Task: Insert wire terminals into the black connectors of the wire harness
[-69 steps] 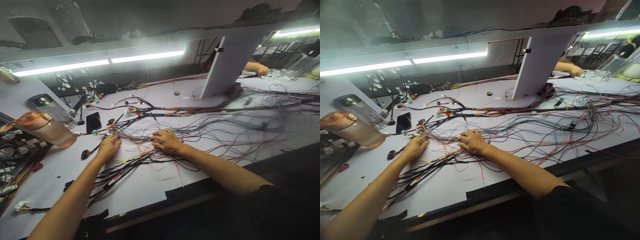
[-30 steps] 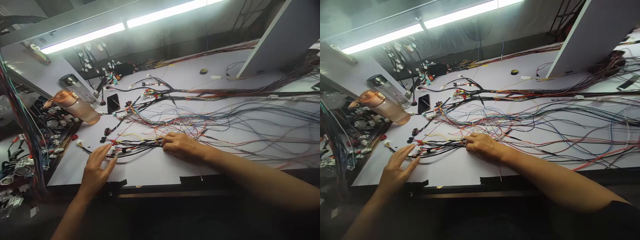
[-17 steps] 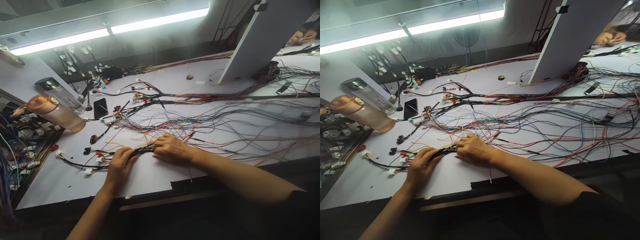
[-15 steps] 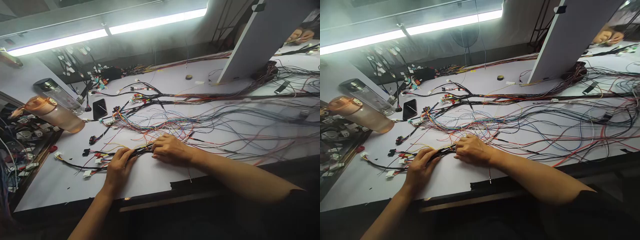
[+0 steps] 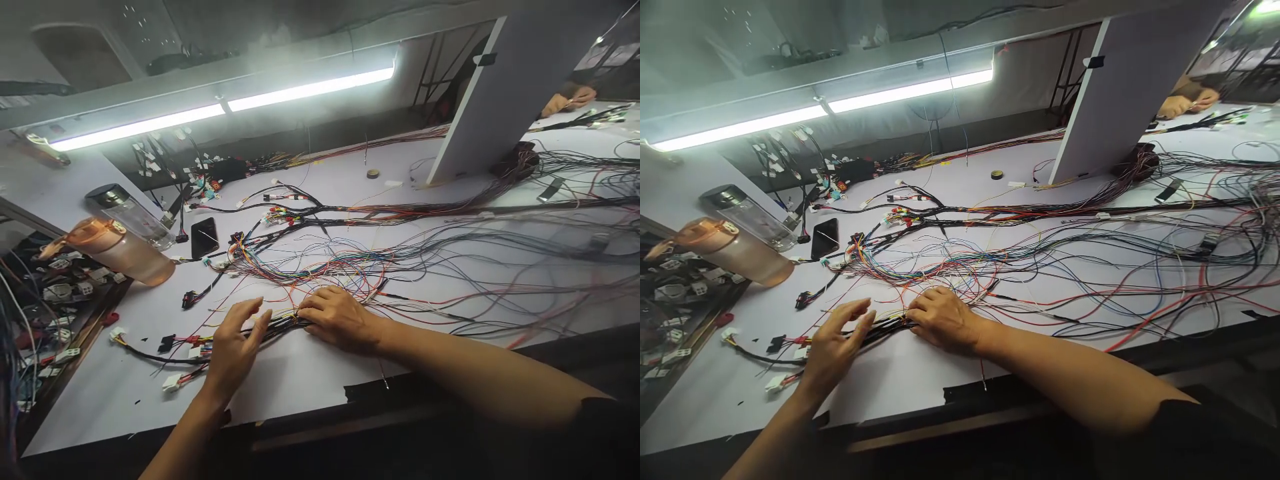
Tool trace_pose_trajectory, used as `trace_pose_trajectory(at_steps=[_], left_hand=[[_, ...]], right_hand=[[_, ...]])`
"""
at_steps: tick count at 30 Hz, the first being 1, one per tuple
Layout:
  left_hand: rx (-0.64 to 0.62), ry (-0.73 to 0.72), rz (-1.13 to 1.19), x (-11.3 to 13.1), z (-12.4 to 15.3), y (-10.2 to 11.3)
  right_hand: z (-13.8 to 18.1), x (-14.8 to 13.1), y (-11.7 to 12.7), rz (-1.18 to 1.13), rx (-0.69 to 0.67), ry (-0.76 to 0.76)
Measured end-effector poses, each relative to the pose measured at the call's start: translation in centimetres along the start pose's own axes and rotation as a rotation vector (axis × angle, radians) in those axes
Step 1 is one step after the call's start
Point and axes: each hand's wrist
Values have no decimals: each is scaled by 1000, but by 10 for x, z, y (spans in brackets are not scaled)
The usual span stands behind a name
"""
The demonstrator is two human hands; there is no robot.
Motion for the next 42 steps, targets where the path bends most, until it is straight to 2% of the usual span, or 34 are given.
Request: trace_pose_trajectory(at_steps=[3,4,6,11,15,18,23,29,37,40,42], left_hand=[[247,568,548,19,-32,-13],[323,679,686,23,-43,-18],[417,754,815,27,-65,-28],[618,729,809,4,-107,-46],[704,762,819,-19,-127,-45],[668,775,876,-28,-132,-33],[604,762,896,-32,-126,-12],[545,771,878,-35,-129,-7],[432,749,705,-56,-137,7],[395,710,691,-52,-129,19],[422,659,672,-45,-121,25]], right_hand=[[0,-1,-1,-6,3,-5],[0,-1,-1,-9,1,-7],[0,-1,-1,-17,3,-13],[0,1,1,-43,-2,-23],[0,2,1,-61,-9,-24],[-1,3,0,-66,-10,-24],[-2,3,2,-73,-23,-30],[-2,-1,3,-82,-16,-37],[-3,2,0,-96,14,-19],[-3,2,0,-102,15,-23],[-3,2,0,-101,10,-28]])
Point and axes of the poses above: each hand's wrist, its own z-axis away from the middle knuckle, its own y-axis out of the back of the hand, x = y × z, and after that the axes turned 13 degrees about -y, right-handed
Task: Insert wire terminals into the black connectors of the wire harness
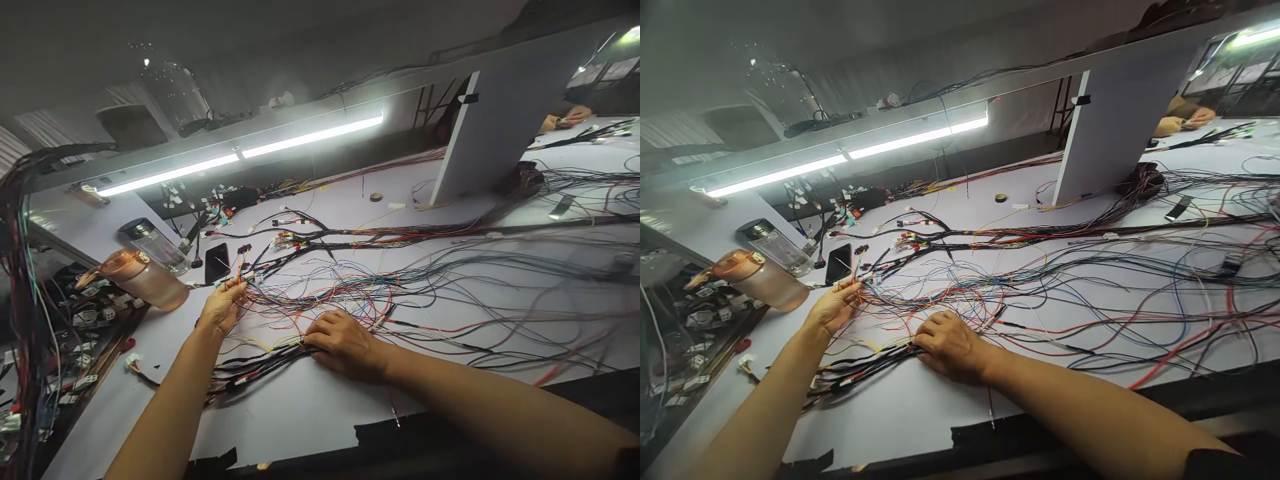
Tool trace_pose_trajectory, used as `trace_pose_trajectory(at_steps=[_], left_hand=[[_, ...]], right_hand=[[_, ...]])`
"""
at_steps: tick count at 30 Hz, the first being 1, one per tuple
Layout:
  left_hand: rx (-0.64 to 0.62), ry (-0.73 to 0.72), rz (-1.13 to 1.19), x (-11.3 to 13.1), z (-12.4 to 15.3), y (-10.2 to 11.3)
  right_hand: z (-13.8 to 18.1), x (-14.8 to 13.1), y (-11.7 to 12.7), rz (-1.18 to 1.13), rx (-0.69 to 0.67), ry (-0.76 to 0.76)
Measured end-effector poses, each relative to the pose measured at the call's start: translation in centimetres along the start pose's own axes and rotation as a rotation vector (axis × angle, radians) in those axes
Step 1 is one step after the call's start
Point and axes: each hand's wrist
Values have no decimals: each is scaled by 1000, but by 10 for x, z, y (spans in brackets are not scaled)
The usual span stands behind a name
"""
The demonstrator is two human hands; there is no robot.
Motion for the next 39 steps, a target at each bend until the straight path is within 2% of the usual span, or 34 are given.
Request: trace_pose_trajectory(at_steps=[4,7,12,16,21,25,28,31,34,36,39], left_hand=[[85,-125,11,5,24,6],[140,-162,39,3,40,9],[176,-82,81,2,56,22],[169,-70,117,6,63,33],[79,-196,201,6,83,22],[-17,-268,225,-7,105,5],[-98,-312,230,-10,119,3],[-250,-323,153,2,132,14],[-326,-360,54,19,140,36],[-261,-411,112,24,143,51],[-68,-406,186,21,144,69]], right_hand=[[0,-1,1,-9,-14,-6],[0,-3,-1,-22,-19,-8],[-1,-8,3,-22,-58,-33],[-14,-16,21,-21,-152,-65],[-58,-42,38,-150,-46,-140],[-99,-78,29,-399,48,-288],[-118,-100,19,-635,76,-330],[-124,-109,20,-932,94,-340],[-123,-112,29,-1033,148,-337],[-119,-117,27,-967,85,-281],[-111,-127,6,-668,-76,-124]])
Point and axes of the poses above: each hand's wrist, its own z-axis away from the middle knuckle, its own y-axis out of the back of the hand, x = y × z, and after that the axes turned 13 degrees about -y, right-handed
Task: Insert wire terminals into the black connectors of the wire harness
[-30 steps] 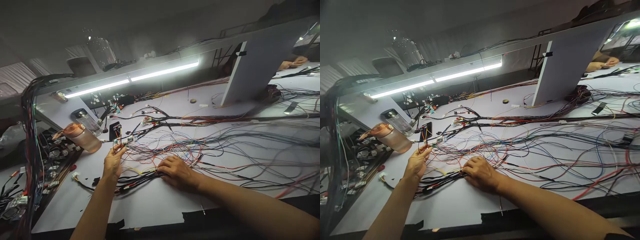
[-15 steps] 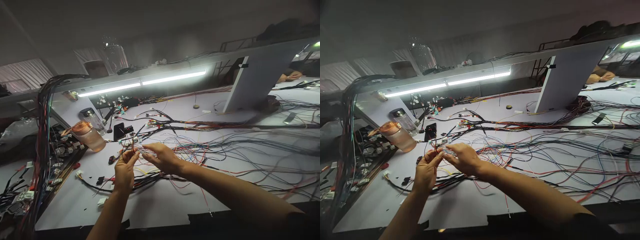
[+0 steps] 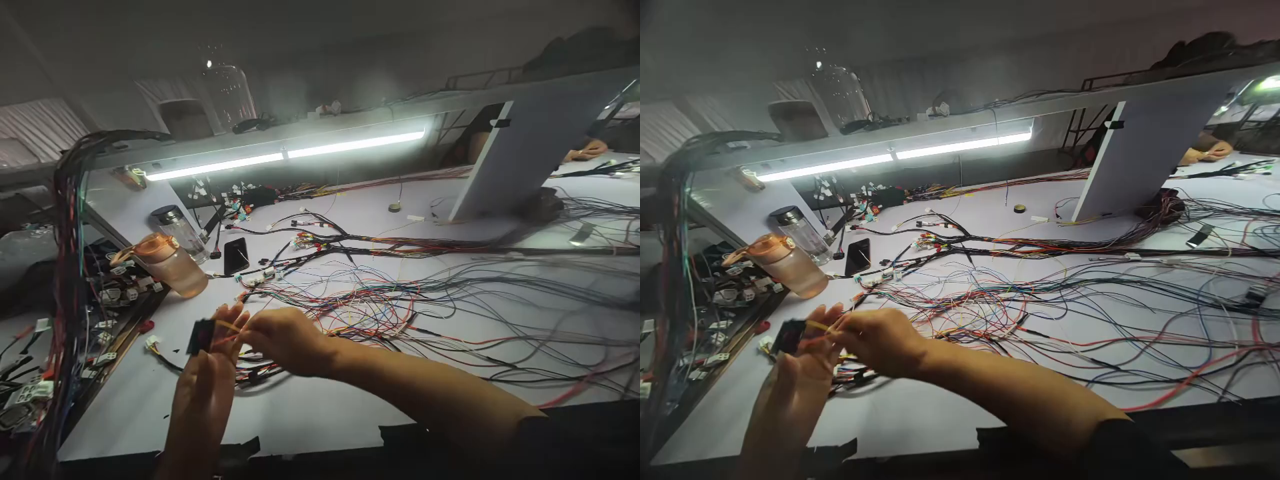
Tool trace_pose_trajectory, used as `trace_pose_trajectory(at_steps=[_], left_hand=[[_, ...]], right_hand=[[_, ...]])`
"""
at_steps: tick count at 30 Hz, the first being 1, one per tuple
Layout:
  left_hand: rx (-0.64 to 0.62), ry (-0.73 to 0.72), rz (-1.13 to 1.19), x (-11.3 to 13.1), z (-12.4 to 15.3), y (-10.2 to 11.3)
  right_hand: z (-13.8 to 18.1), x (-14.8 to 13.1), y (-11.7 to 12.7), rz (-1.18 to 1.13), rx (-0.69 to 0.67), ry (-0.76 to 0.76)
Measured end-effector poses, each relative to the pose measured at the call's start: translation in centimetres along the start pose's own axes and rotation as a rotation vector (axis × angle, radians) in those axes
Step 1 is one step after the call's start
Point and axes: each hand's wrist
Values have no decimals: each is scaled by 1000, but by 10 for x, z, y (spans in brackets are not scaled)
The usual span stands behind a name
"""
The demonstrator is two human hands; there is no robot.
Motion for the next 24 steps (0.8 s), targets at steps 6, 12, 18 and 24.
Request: trace_pose_trajectory(at_steps=[6,12,18,24], left_hand=[[454,198,42,-7,-11,24],[602,302,230,-18,-53,23],[559,145,332,-51,-105,27],[522,174,340,-67,-109,43]], right_hand=[[21,52,-34,523,57,216],[48,103,-8,756,43,267],[50,102,-7,659,65,240],[14,76,32,319,158,50]])
Point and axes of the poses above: each hand's wrist, its own z-axis away from the middle knuckle, its own y-axis out of the back of the hand, x = y × z, and after that the axes turned 13 degrees about -y, right-handed
